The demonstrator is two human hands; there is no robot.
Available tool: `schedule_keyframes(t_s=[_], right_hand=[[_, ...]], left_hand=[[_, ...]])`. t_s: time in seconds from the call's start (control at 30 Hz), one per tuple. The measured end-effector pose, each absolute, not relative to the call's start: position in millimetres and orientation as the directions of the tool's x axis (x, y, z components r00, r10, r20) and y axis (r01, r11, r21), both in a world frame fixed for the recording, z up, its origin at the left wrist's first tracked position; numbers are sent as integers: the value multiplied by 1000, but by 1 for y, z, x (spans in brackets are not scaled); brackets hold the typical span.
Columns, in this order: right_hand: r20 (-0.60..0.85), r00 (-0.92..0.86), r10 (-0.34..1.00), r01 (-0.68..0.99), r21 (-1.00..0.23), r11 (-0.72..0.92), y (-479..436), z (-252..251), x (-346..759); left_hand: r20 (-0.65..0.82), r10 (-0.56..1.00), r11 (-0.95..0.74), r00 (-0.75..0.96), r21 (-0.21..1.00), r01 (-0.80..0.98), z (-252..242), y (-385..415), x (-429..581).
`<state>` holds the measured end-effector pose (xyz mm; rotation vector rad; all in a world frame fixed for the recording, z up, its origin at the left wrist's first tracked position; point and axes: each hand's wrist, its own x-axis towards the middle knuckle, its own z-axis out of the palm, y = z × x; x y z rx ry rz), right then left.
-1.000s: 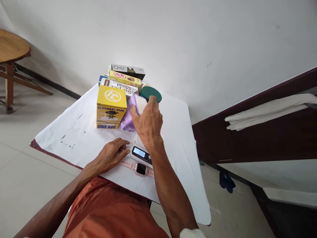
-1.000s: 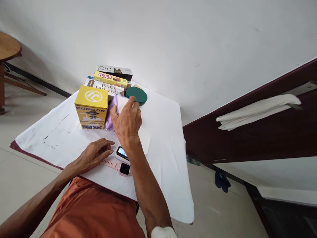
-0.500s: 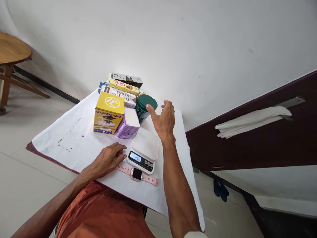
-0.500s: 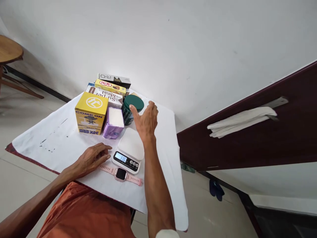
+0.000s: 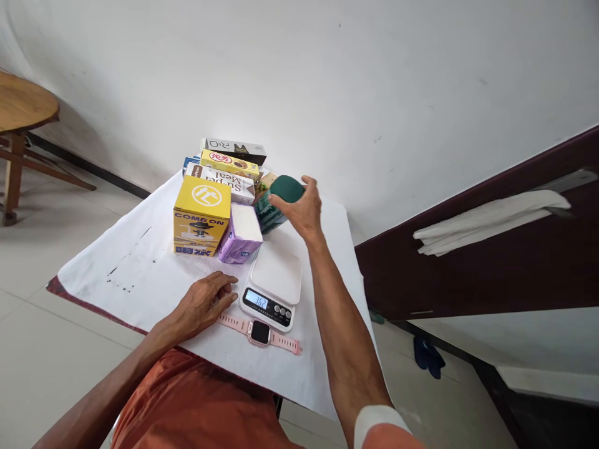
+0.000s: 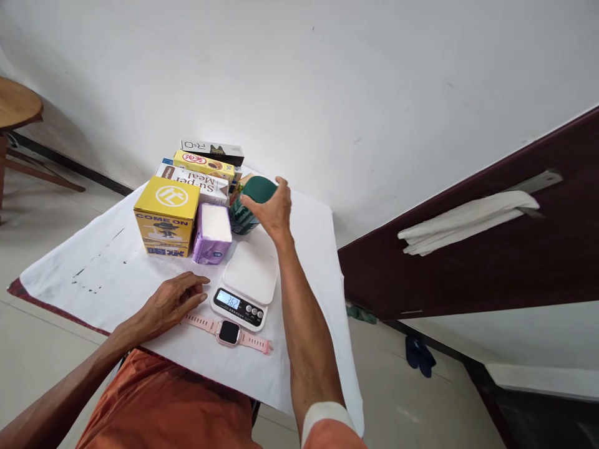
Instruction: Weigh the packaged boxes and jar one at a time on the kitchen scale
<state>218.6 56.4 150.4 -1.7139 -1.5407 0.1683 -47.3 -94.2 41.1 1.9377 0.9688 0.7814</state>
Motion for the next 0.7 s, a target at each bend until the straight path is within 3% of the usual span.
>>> schedule_keyframes(t_s=[0.2,0.3,0.47,0.7], right_hand=[[582,183,792,823,-532,201,-6,204,272],[511,123,851,840,-510,185,-48,216,275],[361,81,929,837,-530,133,-98,193,257],[377,46,925,820,-543,180,-109,178,243]], left_hand=[[168,839,-386,518,854,349,44,-95,-49],[174,840,-396,514,844,360,44,-95,-48],[192,828,-423,528,831,361,41,-93,-48],[176,841,-409,512,825,389,45,-92,-48]])
